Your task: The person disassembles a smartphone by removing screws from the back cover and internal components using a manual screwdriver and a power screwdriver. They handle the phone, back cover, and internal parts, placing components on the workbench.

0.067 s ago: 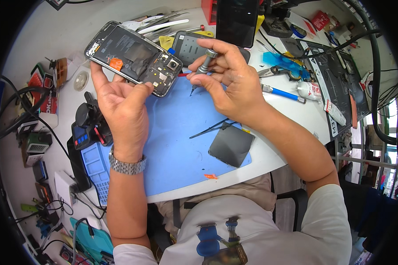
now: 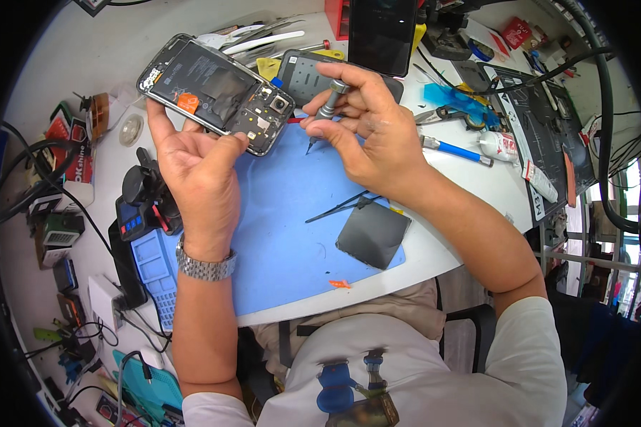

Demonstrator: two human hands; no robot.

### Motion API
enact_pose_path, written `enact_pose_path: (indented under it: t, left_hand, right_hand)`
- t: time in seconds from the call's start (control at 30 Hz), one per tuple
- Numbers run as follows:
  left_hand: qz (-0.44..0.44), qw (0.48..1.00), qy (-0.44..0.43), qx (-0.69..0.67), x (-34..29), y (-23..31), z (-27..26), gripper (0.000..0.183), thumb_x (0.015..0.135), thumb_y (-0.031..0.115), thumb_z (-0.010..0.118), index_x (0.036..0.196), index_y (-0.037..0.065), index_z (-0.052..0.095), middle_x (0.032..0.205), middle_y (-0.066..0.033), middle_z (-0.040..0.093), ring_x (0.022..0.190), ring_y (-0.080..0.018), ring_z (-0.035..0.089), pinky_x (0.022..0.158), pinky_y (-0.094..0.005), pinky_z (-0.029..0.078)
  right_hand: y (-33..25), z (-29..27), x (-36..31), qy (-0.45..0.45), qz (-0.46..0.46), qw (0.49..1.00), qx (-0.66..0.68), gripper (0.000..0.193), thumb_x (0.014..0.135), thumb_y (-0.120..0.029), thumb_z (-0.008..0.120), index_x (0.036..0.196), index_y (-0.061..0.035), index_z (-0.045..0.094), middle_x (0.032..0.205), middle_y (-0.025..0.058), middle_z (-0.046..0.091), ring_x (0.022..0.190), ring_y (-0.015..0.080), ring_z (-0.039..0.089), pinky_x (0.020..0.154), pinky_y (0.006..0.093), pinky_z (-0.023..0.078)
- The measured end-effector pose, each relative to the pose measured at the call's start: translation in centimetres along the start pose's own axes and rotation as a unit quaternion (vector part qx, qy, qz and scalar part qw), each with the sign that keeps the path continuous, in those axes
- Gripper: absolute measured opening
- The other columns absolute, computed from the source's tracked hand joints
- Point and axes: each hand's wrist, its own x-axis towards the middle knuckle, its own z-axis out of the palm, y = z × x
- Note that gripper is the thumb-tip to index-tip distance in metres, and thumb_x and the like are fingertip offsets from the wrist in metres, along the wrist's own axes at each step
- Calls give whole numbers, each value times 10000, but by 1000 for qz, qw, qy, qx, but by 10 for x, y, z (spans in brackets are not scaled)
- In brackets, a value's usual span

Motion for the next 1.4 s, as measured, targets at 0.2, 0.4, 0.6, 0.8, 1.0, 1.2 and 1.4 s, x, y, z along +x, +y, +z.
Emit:
enact_pose_path:
  t: [0.2,0.4,0.6,0.8,1.0,1.2,1.4]
  left_hand:
    - [-10,1000,-2,-14,0,-2,0,1010,850,-148,575,1677,64,37,1467,-236,487,1141,-240,667,911,-371,595]
    - [-83,985,-10,-153,2,-6,11,821,948,-84,480,1659,77,102,1497,-220,504,1298,-310,621,1064,-488,567]
    - [-161,965,-32,-205,-6,-5,29,781,945,-82,442,1638,87,124,1487,-240,518,1347,-356,595,1086,-540,561]
    - [-180,965,-52,-184,-10,-3,37,748,953,-76,442,1620,96,152,1459,-228,548,1320,-332,618,1072,-521,567]
    - [-188,965,-60,-173,-11,-2,36,745,964,-70,438,1619,112,133,1451,-235,553,1273,-323,652,1028,-503,602]
    - [-188,967,-66,-161,-12,-3,36,755,973,-69,430,1628,126,107,1465,-239,544,1277,-323,652,999,-483,625]
    - [-191,966,-66,-160,-12,-3,36,759,977,-75,434,1629,132,106,1471,-237,540,1275,-319,652,987,-473,632]
  right_hand:
    - [0,0,2,45,-29,998,22,636,977,53,697,1506,-17,352,1136,169,703,1014,201,731,901,329,621]
    - [-5,-3,8,138,-106,976,134,638,950,95,708,1419,-11,290,1168,214,665,1066,233,718,943,346,623]
    - [-10,-4,5,132,-147,972,127,642,1001,95,638,1495,-74,264,1219,267,646,1052,298,734,934,433,634]
    - [-7,1,3,116,-124,973,159,632,1003,87,643,1490,-76,274,1209,275,643,1049,298,734,898,422,645]
    - [-7,4,1,103,-115,976,154,634,1004,88,641,1493,-79,274,1206,272,638,1055,292,730,905,406,642]
    - [-6,5,0,91,-118,976,156,642,1000,103,636,1496,-82,273,1211,274,632,1070,291,724,921,399,636]
    - [-6,5,-1,83,-135,978,134,652,993,115,635,1497,-79,269,1211,272,633,1074,290,723,924,393,635]
